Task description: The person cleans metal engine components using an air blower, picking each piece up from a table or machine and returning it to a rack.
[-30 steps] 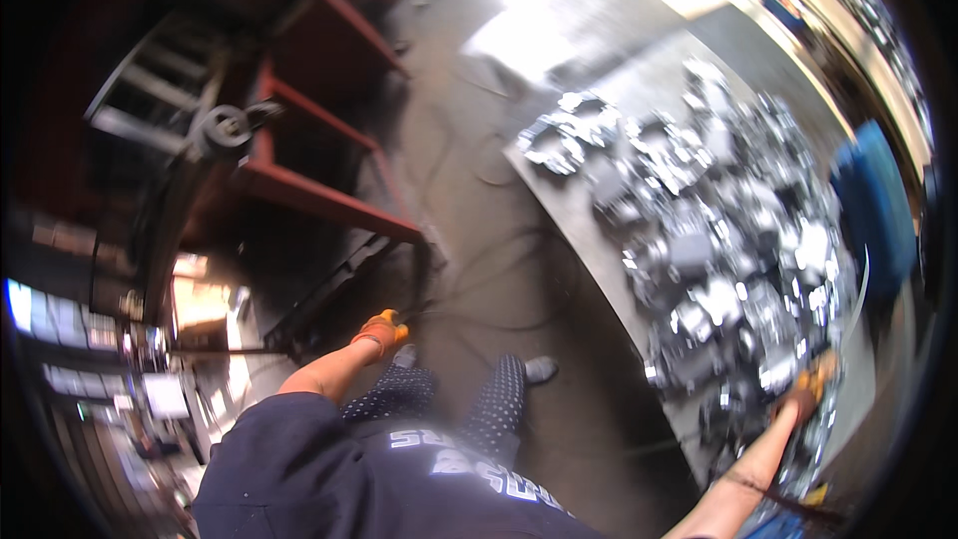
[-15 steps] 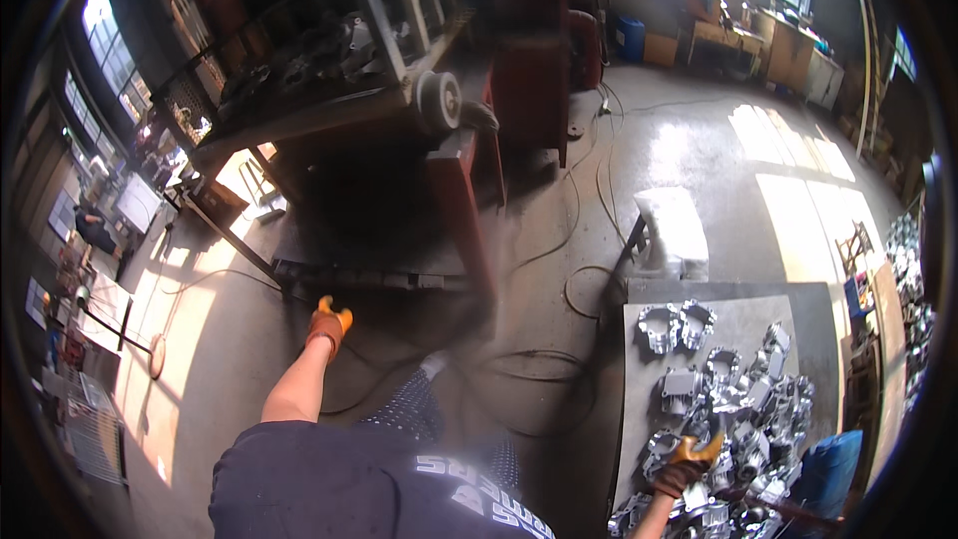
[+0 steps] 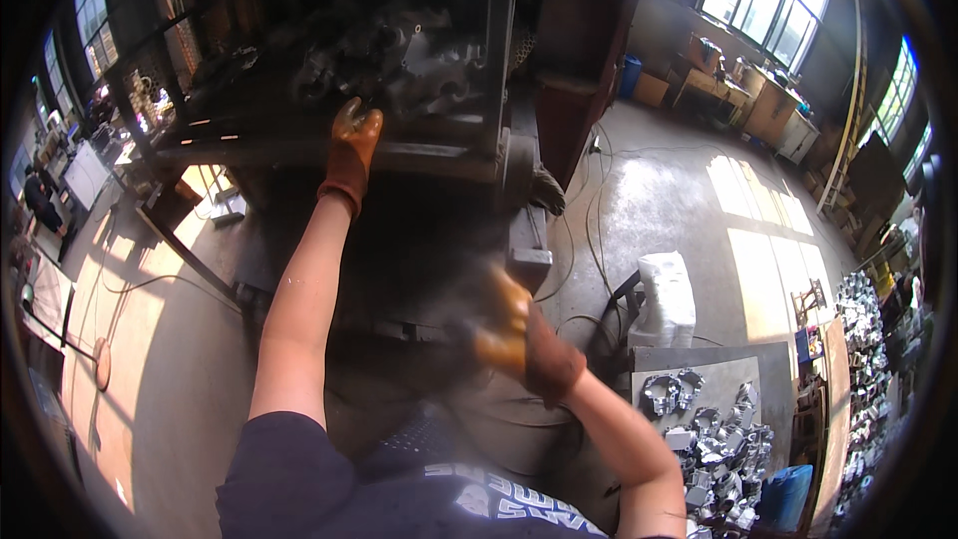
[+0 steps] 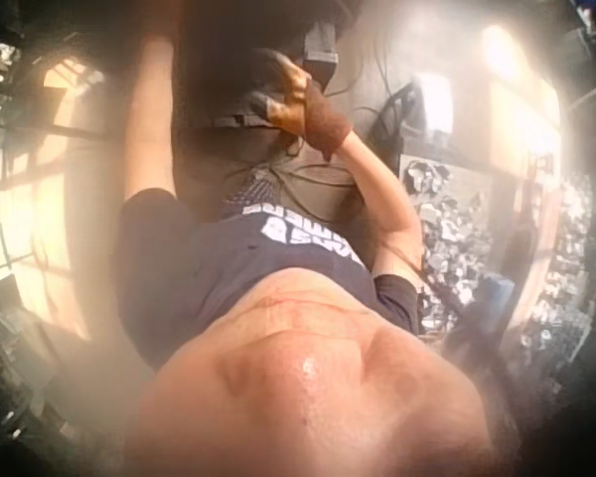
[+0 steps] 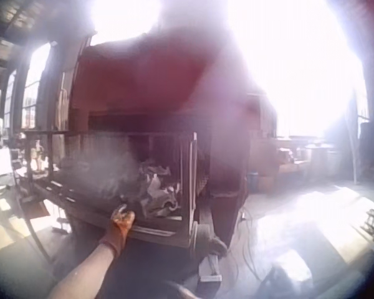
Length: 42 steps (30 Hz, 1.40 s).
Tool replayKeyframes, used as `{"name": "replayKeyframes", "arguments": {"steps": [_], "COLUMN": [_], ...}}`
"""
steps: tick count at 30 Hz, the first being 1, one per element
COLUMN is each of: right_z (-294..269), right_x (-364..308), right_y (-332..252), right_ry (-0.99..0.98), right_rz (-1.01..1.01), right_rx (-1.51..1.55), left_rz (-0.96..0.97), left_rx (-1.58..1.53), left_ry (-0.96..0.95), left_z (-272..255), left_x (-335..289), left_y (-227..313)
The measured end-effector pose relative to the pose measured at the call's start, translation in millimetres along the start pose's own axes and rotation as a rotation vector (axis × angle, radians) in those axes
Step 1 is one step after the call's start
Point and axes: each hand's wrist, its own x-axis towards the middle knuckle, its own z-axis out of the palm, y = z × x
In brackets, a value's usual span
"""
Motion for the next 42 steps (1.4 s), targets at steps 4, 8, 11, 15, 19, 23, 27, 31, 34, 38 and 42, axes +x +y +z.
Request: {"name": "replayKeyframes", "arguments": {"steps": [4, 8, 11, 15, 19, 23, 27, 31, 34, 38, 42], "right_z": [25.8, -7.5, -61.1, -70.8, -80.4, -9.3, 47.5, 57.4, 81.6, 36.8, -20.1], "right_x": [182.0, 333.2, 411.4, 423.2, 423.9, 389.6, 337.5, 268.1, 220.9, 142.6, 43.5], "right_y": [50.5, 63.7, 132.7, 146.0, 156.1, 67.4, 14.2, 17.6, 18.7, 37.0, 48.3], "right_ry": [0.479, 0.754, 0.833, 0.672, 0.695, 0.766, 0.804, 0.709, 0.496, 0.586, 0.798], "right_rz": [-0.254, -0.171, 0.295, 0.356, 0.311, 0.396, 0.036, -0.287, -0.322, -0.196, -0.135], "right_rx": [-0.246, -0.504, -0.612, -0.291, -0.376, -0.675, -0.713, -0.455, -0.124, 0.098, 0.290], "left_rz": [-0.429, -0.333, -0.165, -0.232, -0.292, 0.538, 0.756, 0.908, 0.718, 0.896, 0.540], "left_rx": [-0.298, -0.111, 0.092, 0.083, -0.062, 0.596, 0.704, 0.901, 1.903, 0.784, 0.140], "left_ry": [0.024, -0.063, -0.037, -0.131, -0.199, -0.408, -0.197, 0.064, 0.827, 0.150, -0.347], "left_z": [10.7, 10.3, 26.7, 17.4, 23.8, -10.9, -22.1, 22.5, 56.2, 89.5, 139.6], "left_x": [62.9, 105.1, 108.9, 109.0, 116.9, 108.7, 62.2, -0.9, -75.9, -106.8, -157.6], "left_y": [-11.1, -41.5, -54.1, -37.0, -60.9, -85.6, -31.2, 20.0, 80.5, 67.0, 45.6]}}
